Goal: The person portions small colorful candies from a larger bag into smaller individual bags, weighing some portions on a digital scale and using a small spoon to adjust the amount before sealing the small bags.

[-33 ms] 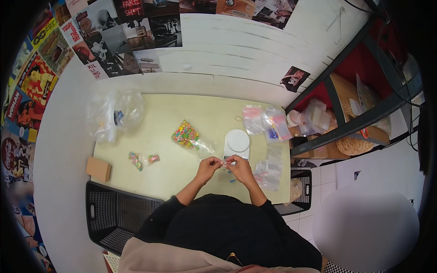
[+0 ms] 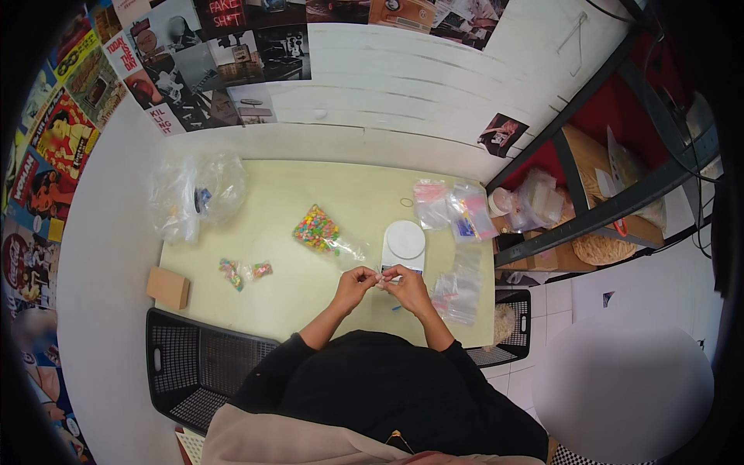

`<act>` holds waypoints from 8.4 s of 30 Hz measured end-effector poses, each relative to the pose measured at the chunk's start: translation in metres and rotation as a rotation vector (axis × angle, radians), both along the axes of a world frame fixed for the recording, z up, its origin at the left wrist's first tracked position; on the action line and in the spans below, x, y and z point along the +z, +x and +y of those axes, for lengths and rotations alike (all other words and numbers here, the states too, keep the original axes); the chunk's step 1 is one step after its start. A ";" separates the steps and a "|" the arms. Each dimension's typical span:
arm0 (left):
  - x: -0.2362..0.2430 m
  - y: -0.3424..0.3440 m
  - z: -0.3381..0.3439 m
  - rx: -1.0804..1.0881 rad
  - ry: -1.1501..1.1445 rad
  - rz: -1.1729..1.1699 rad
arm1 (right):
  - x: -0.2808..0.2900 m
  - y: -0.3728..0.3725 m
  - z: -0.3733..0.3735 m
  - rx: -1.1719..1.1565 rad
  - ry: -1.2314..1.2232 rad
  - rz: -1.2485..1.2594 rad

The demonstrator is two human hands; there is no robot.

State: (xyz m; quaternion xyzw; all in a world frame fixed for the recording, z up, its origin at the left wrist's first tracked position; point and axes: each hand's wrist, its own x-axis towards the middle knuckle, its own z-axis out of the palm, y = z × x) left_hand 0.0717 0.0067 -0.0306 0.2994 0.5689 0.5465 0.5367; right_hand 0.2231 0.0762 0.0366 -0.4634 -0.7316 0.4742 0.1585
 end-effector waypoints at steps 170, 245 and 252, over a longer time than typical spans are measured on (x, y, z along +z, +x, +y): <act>-0.006 -0.054 0.004 0.286 0.357 0.554 | 0.088 -0.072 0.009 0.525 0.715 0.075; -0.084 -0.095 -0.028 0.318 -0.050 0.392 | -0.129 -0.042 0.026 -0.274 -0.540 0.468; -0.045 -0.087 -0.035 0.274 0.120 0.452 | -0.104 -0.013 0.051 -0.271 -0.464 0.410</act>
